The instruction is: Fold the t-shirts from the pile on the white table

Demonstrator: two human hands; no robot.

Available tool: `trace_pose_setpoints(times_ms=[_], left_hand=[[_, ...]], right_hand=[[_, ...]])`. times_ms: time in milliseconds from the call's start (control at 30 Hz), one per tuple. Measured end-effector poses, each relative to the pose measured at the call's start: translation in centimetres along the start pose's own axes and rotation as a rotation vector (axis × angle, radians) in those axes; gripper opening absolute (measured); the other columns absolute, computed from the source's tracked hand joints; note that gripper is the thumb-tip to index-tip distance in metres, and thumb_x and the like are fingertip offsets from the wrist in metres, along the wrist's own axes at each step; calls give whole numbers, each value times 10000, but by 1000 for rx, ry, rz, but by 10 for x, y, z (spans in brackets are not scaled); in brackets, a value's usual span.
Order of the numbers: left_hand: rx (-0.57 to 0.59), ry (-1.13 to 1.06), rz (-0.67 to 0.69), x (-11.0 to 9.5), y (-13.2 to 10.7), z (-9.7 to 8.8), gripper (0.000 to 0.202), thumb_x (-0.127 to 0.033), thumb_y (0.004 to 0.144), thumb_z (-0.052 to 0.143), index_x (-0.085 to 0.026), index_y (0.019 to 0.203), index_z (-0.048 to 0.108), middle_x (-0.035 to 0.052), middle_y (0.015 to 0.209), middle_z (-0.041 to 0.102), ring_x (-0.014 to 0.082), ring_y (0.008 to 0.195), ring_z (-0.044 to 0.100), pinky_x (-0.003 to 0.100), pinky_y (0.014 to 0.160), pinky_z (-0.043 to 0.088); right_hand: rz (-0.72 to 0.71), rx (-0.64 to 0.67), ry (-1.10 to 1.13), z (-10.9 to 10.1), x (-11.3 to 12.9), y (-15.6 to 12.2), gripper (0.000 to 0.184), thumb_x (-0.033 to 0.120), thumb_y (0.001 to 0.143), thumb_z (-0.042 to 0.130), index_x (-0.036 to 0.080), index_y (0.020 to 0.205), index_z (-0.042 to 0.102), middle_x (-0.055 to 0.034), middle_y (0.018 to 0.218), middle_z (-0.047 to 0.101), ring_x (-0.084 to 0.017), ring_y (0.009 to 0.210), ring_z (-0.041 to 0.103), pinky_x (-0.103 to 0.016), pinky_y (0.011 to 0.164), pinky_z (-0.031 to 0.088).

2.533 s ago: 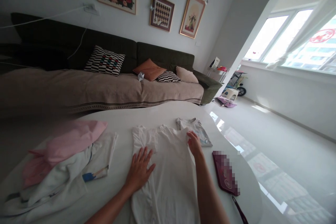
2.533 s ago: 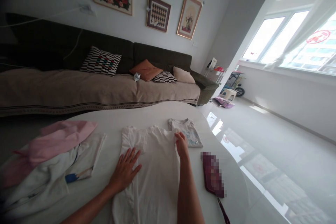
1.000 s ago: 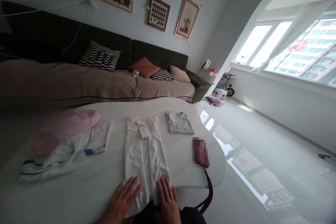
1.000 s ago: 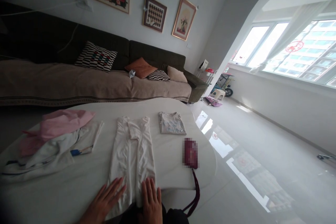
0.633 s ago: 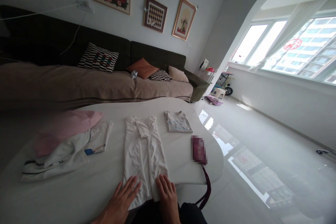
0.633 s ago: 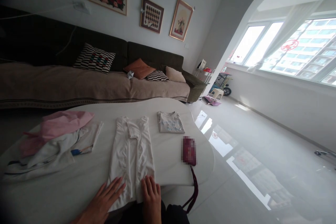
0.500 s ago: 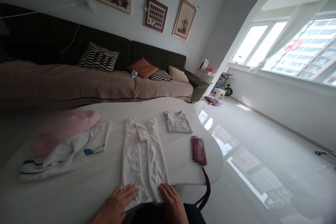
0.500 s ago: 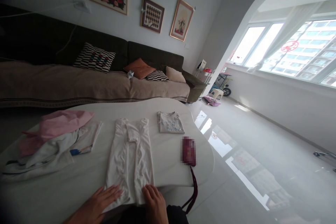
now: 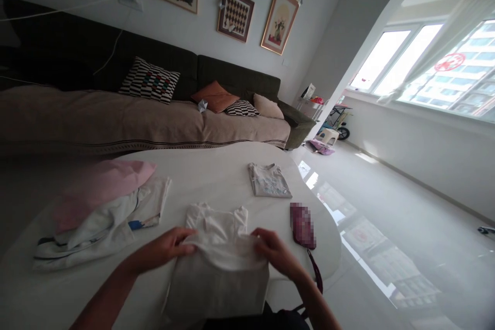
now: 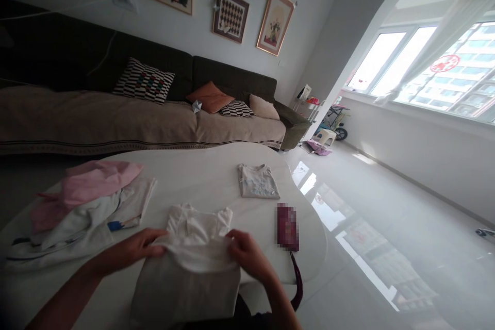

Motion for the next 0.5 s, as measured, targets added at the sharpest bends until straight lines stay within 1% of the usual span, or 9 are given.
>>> trace_pose_setpoints(times_ms=[33, 67, 100, 167, 233, 267, 333, 400, 500], left_hand=[[-19, -92, -24, -4, 24, -8, 418, -495, 609, 660, -194, 900, 645, 8, 890, 655, 219, 914, 571, 293, 798, 448], [-58, -169, -74, -1, 46, -14, 426, -526, 625, 631, -180, 875, 631, 9, 828, 644, 207, 842, 580, 290, 730, 457], [-88, -188, -96, 4, 65, -17, 446, -562, 639, 592, -163, 836, 618, 9, 742, 621, 199, 766, 580, 288, 667, 455], [-126, -198, -123, 19, 91, -17, 462, -587, 607, 591, -144, 737, 590, 1, 630, 571, 193, 680, 565, 285, 594, 437], [-131, -187, -107, 33, 101, -15, 449, -566, 550, 637, -143, 683, 569, 1, 615, 566, 200, 692, 568, 283, 592, 433], [-127, -185, -94, 39, 102, -14, 445, -552, 530, 656, -144, 684, 565, 4, 635, 579, 204, 716, 575, 282, 604, 436], [-110, -176, -71, 45, 99, -17, 451, -542, 535, 661, -148, 733, 568, 8, 694, 608, 203, 755, 586, 280, 633, 445], [-109, -147, -59, 46, 99, -26, 446, -549, 574, 638, -158, 771, 556, 0, 724, 615, 186, 745, 588, 273, 642, 447], [-178, -52, -52, 47, 111, -43, 388, -539, 625, 596, -176, 740, 523, -27, 689, 581, 153, 681, 563, 245, 614, 415]], right_hand=[[14, 3, 28, -3, 3, 25, 284, 400, 746, 518, 169, 865, 632, 10, 672, 564, -112, 617, 493, -187, 547, 387], [28, 7, 46, -3, 2, 48, 346, 461, 776, 468, 160, 847, 624, 9, 665, 555, -108, 608, 493, -185, 532, 386], [46, 13, 54, -1, -1, 69, 397, 504, 786, 439, 152, 833, 617, 5, 660, 553, -109, 599, 497, -188, 518, 388], [65, 11, 40, 8, -16, 99, 400, 523, 747, 497, 143, 803, 605, 4, 642, 553, -113, 578, 503, -194, 491, 388], [60, -22, 17, 17, -33, 115, 334, 463, 671, 613, 144, 767, 588, 16, 613, 547, -112, 570, 500, -190, 486, 379], [48, -53, 4, 19, -41, 119, 305, 430, 655, 637, 147, 752, 576, 23, 605, 543, -108, 573, 498, -186, 490, 373], [24, -118, -23, 19, -54, 124, 263, 401, 684, 618, 149, 731, 556, 30, 601, 537, -100, 578, 494, -183, 498, 365], [16, -164, -61, 15, -60, 128, 243, 385, 732, 587, 145, 733, 551, 31, 607, 538, -93, 566, 496, -191, 499, 369], [23, -245, -160, 3, -62, 138, 220, 353, 779, 594, 136, 760, 566, 29, 665, 564, -98, 594, 530, -224, 546, 420]])
Point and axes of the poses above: each hand's wrist, its own y-axis towards the middle knuckle, its own z-axis out of the palm, x = y × z, the point moved 6 cm from there along y, towards the middle knuckle
